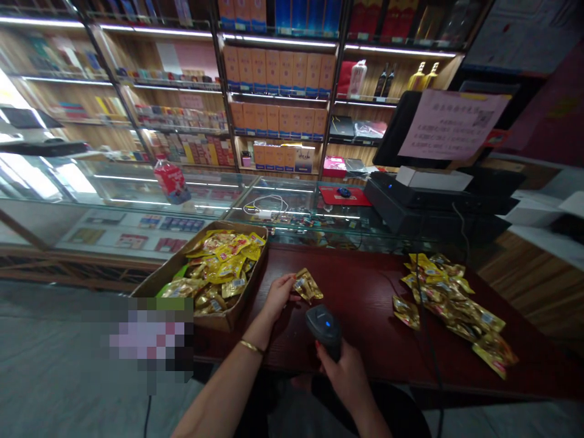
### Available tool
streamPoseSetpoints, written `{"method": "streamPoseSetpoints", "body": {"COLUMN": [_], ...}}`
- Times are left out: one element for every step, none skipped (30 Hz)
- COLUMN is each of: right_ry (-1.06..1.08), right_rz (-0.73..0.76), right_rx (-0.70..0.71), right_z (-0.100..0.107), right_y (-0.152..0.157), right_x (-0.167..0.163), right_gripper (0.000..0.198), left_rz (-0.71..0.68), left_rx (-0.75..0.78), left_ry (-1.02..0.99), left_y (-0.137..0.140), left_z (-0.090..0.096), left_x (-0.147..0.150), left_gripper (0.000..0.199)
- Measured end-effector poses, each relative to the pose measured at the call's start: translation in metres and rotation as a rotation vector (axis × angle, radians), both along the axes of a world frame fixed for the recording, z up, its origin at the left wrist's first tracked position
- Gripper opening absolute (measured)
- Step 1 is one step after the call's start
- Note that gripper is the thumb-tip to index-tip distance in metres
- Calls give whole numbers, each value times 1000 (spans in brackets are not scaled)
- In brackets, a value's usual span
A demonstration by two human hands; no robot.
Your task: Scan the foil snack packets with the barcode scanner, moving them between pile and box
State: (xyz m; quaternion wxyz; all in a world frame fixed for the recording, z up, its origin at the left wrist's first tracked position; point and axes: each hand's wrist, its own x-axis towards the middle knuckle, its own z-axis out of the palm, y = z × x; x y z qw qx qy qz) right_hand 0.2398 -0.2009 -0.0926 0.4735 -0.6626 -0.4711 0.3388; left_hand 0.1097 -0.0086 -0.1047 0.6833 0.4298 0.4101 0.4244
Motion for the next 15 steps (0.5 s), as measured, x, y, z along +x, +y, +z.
{"method": "streamPoseSetpoints", "body": {"right_ry": [-40,-76,-107,-134,-157,-178,-196,-212,-227,-239,-250,-259,-266,-272,-276], "right_rz": [4,7,9,10,9,8,7,6,6,6,6,6,6,7,9], "right_rx": [9,17,25,32,38,42,45,46,46,45,44,43,42,40,37], "right_z": [5,10,14,18,21,24,25,27,27,28,28,29,29,29,30], "right_y": [-1,-3,-4,-5,-5,-5,-5,-4,-3,-2,-2,-1,0,0,0], "right_x": [0,0,0,1,1,2,3,4,5,6,6,6,7,6,6], "right_gripper": [28,25,24,25,26,28,29,31,32,32,33,34,35,36,37], "left_rz": [-10,-20,-28,-33,-32,-28,-21,-13,-5,3,9,15,19,18,13], "left_rx": [-8,-15,-19,-21,-21,-23,-25,-27,-29,-31,-33,-33,-33,-32,-30], "left_ry": [22,42,58,69,75,83,91,99,105,111,116,119,119,116,111], "left_y": [0,1,1,1,1,1,1,2,2,2,3,3,3,3,3], "left_z": [0,-1,-2,-3,-3,-4,-5,-6,-6,-7,-8,-9,-9,-10,-10], "left_x": [2,5,7,8,9,9,9,9,9,8,8,8,9,9,9], "left_gripper": [34,33,32,31,31,30,31,31,30,30,29,28,27,27,27]}}
